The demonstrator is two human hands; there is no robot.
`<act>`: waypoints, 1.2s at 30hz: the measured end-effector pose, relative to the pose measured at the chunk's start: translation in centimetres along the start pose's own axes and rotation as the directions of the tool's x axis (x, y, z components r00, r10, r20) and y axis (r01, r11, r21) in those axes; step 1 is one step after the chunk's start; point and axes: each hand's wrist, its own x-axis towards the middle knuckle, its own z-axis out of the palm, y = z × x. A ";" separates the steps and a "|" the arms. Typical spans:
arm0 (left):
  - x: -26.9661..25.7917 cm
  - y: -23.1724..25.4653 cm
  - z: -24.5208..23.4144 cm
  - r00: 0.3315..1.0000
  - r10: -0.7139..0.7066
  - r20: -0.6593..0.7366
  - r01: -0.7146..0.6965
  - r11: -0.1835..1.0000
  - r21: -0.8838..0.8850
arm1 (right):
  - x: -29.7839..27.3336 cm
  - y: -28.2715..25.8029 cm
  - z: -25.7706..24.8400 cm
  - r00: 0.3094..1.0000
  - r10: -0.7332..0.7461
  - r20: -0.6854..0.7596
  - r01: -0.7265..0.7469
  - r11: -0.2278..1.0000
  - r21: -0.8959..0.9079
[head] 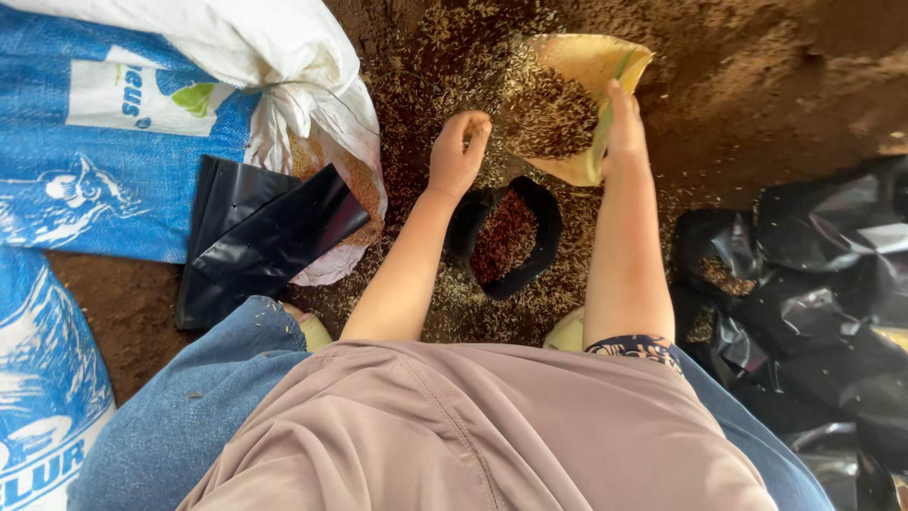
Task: The person scoops grains from a large sack using a scoop and pours them into small black plastic bags. The person then folds the top of each bag to close it.
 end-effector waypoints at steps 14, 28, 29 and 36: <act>-8.8 5.6 -4.0 0.915 -0.256 0.312 0.009 0.786 0.618 | -26.1 -4.1 -1.9 0.972 -0.157 -0.177 0.023 0.807 -0.590; -10.5 5.6 -4.1 0.969 -0.224 0.106 0.107 0.764 0.636 | -26.6 0.9 0.0 0.725 -0.618 -0.304 0.171 0.588 -0.790; -10.5 6.0 -4.3 0.951 -0.284 0.125 0.134 0.739 0.660 | -25.4 0.7 -1.9 0.739 -0.532 -0.413 0.183 0.749 -0.636; -11.5 7.9 -5.2 0.768 -0.559 0.312 0.146 0.628 0.765 | -12.8 7.5 -10.1 0.754 0.363 -0.548 -0.167 0.912 0.375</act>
